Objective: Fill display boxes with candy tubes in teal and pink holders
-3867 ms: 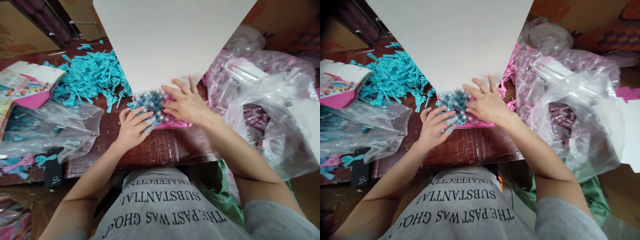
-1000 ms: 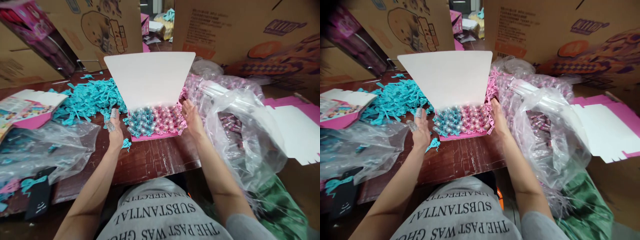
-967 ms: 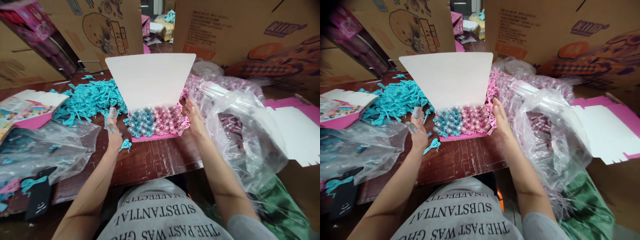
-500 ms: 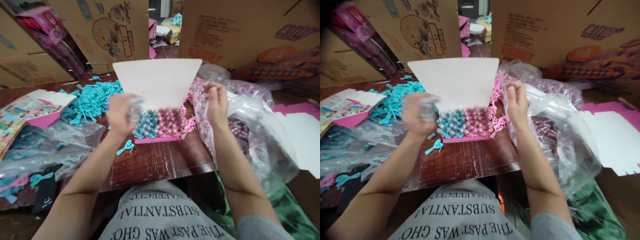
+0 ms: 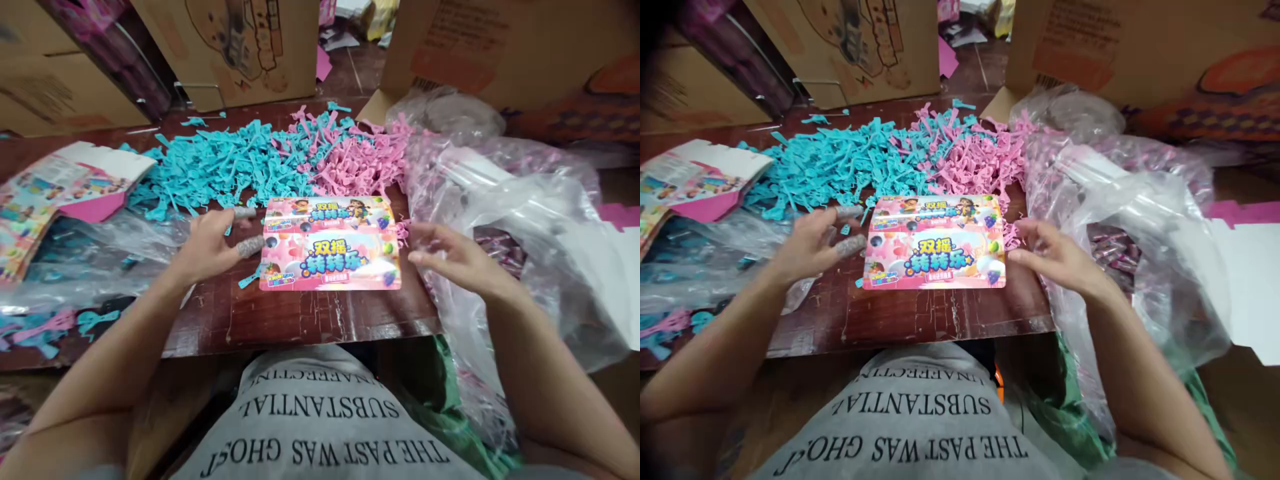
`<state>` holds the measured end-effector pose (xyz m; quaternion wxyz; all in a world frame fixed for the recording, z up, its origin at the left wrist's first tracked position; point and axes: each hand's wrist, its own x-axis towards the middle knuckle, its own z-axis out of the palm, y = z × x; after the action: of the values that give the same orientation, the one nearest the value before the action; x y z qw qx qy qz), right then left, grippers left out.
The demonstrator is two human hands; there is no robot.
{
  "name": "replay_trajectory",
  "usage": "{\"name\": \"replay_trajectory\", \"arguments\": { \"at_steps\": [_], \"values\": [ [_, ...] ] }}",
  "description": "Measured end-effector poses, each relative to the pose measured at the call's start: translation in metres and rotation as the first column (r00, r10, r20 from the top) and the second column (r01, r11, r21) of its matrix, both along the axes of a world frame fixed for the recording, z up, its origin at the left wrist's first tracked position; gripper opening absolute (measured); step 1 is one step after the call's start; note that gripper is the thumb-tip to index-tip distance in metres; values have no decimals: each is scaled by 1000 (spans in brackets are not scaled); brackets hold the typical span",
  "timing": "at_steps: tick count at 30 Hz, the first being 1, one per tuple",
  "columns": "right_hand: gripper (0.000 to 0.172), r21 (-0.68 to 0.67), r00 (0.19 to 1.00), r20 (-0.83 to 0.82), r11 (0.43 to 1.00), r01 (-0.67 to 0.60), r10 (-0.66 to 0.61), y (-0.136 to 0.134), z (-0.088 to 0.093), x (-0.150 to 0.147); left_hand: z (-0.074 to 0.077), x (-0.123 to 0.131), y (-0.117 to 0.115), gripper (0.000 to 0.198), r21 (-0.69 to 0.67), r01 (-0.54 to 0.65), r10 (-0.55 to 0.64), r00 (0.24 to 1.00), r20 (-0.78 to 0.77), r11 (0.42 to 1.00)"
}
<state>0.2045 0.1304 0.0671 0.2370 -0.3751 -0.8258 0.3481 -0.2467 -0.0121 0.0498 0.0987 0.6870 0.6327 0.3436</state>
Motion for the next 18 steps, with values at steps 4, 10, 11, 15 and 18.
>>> {"name": "replay_trajectory", "arguments": {
  "at_steps": [4, 10, 11, 15, 18],
  "values": [
    [33, -111, 997, 34, 992, -66, 70, -3, 18, -2, 34, -7, 1, 56, -235, 208, -216, 976, -7, 949],
    [21, 387, 993, -16, 915, 117, -120, 25, 4, -32, 45, 1, 39, 35, -47, -45, 29, 951, -309, 998],
    [20, 421, 996, -3, 903, 84, -92, 25, 0, -33, 41, 2, 38, 31, -59, -51, 29, 947, -320, 997],
    [17, 501, 998, 55, 866, 0, -32, 24, -14, -25, 20, 3, 26, 30, -54, -38, 17, 940, -340, 998],
    [19, 544, 996, 90, 838, -50, 1, 30, -22, -20, 7, 3, 24, 35, -31, -12, -1, 929, -370, 999]
  ]
}}
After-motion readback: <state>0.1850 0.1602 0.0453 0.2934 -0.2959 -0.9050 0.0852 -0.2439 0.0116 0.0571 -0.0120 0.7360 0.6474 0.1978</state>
